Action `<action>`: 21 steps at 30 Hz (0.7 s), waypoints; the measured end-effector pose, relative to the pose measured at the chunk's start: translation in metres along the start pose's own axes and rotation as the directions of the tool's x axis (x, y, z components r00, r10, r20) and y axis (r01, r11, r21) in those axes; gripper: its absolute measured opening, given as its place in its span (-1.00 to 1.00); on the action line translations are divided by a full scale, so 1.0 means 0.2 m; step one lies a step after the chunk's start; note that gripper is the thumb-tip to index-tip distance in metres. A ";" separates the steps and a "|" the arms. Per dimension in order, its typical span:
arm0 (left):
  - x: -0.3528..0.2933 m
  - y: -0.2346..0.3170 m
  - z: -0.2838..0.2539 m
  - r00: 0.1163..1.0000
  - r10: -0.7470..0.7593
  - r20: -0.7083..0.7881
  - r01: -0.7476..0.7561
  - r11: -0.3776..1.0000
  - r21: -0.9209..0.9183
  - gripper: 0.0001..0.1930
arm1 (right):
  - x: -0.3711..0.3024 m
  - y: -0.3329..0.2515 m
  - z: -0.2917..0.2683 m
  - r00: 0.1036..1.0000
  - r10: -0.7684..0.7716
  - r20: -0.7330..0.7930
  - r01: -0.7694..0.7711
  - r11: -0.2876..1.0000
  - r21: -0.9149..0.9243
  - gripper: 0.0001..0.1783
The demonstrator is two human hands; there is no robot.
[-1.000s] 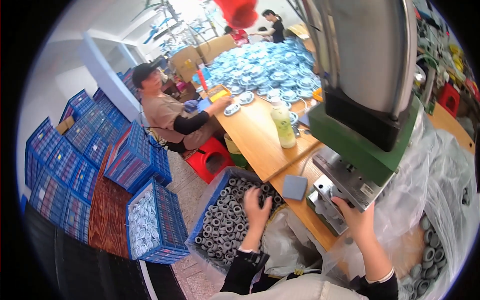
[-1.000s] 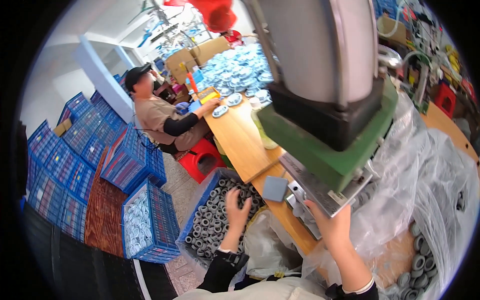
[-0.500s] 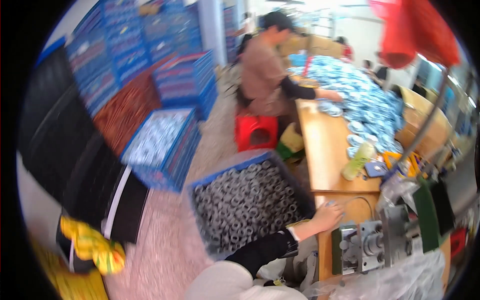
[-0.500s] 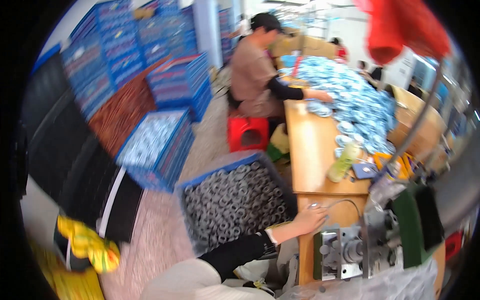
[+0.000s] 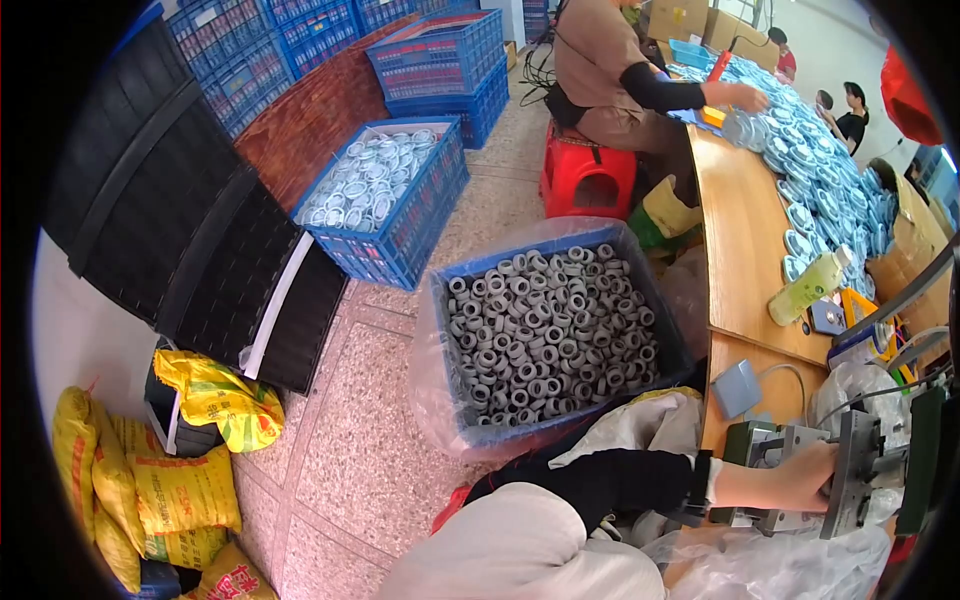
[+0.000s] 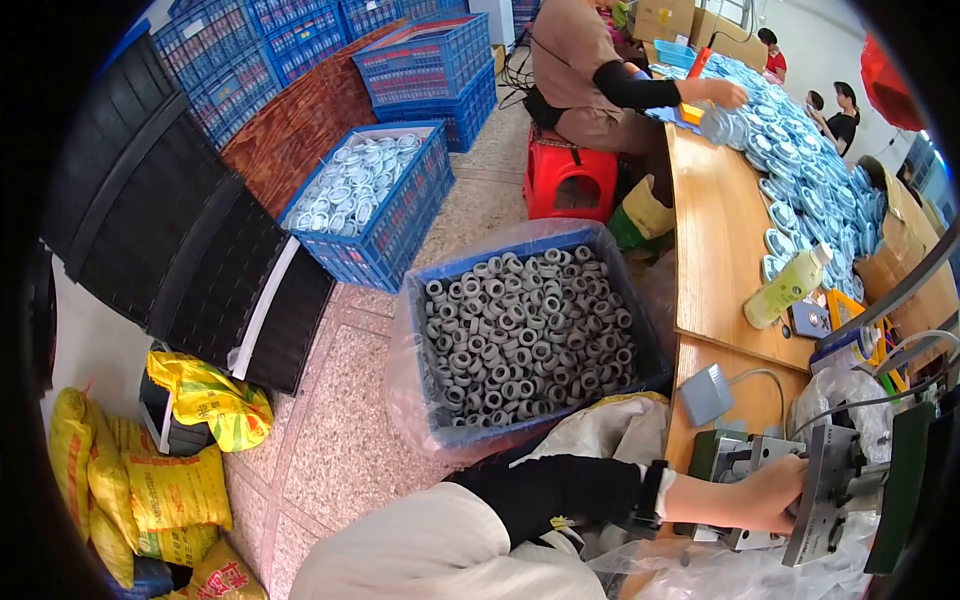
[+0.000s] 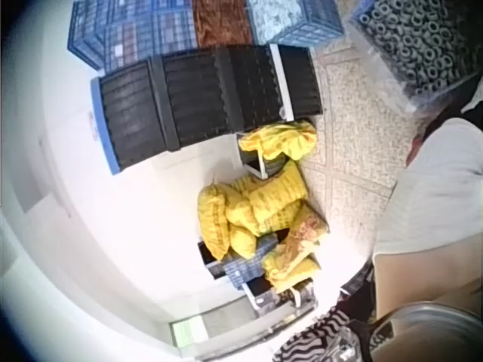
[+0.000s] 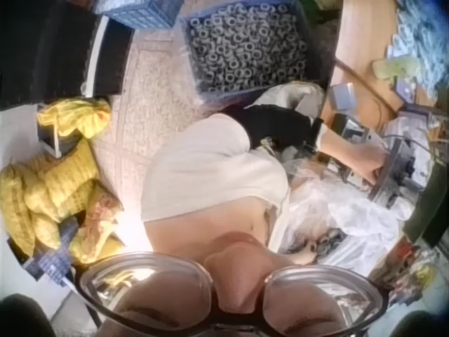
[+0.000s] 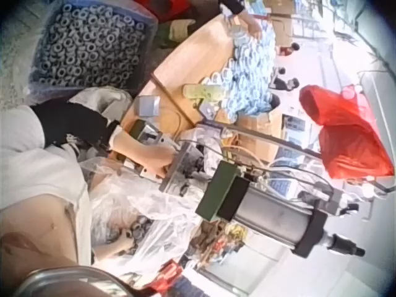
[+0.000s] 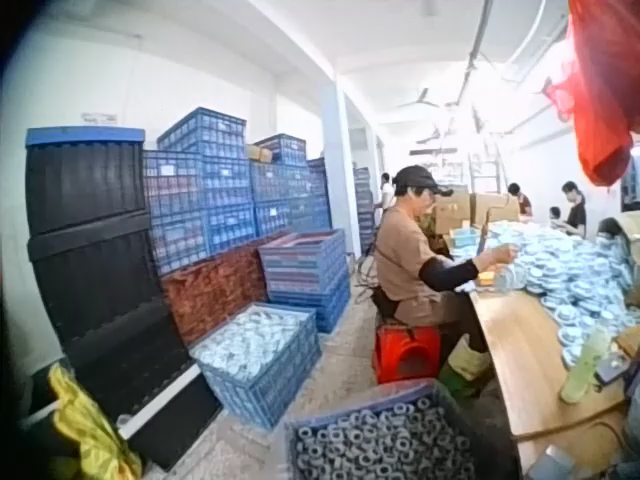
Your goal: The recorder uses a pneumatic press to process circular grey plastic/rubber components, taking items from a large bag, placing them in the press, and then depositing them into a collection bin.
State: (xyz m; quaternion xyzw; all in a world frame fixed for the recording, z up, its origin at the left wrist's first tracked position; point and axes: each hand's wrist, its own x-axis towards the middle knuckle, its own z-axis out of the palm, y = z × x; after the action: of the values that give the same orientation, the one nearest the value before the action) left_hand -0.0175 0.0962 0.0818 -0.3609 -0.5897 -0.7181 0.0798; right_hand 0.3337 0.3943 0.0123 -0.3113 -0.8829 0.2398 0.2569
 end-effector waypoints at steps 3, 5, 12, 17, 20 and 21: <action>-0.03 0.02 0.04 0.990 0.054 -0.132 -0.029 0.983 0.183 -0.61 | -0.01 -0.13 -0.02 0.998 0.047 -0.046 -0.046 0.999 0.007 -0.58; -0.09 0.03 0.02 0.988 0.056 -0.147 -0.019 0.970 0.243 -0.65 | -0.01 -0.28 -0.01 0.993 0.088 -0.082 -0.087 0.996 0.011 -0.58; -0.43 0.12 -0.38 0.907 -0.080 -0.414 0.256 0.885 0.388 -0.58 | -0.01 -0.85 0.10 0.984 0.154 -0.088 -0.137 0.976 0.171 -0.32; -0.96 -0.12 -1.26 0.643 -0.029 -0.765 0.723 0.355 0.593 -0.34 | -0.02 -1.07 0.35 0.993 -0.030 0.111 -0.040 0.814 0.579 -0.27; -1.01 -0.14 -1.49 0.627 0.017 -0.778 0.778 -0.043 0.626 -0.12 | 0.06 -1.40 0.45 0.953 -0.298 0.055 0.222 0.810 0.543 -0.33; -0.96 -0.24 -1.49 0.721 0.044 -0.691 0.689 0.059 0.723 -0.18 | 0.14 -1.47 0.52 0.945 -0.317 0.083 0.231 0.826 0.515 -0.38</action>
State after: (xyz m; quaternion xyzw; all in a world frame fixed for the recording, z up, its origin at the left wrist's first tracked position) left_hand -0.0301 -0.2190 -0.0863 0.1564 -0.9201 -0.2241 0.2807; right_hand 0.1257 0.1825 0.1139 -0.0831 -0.8446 0.4447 0.2864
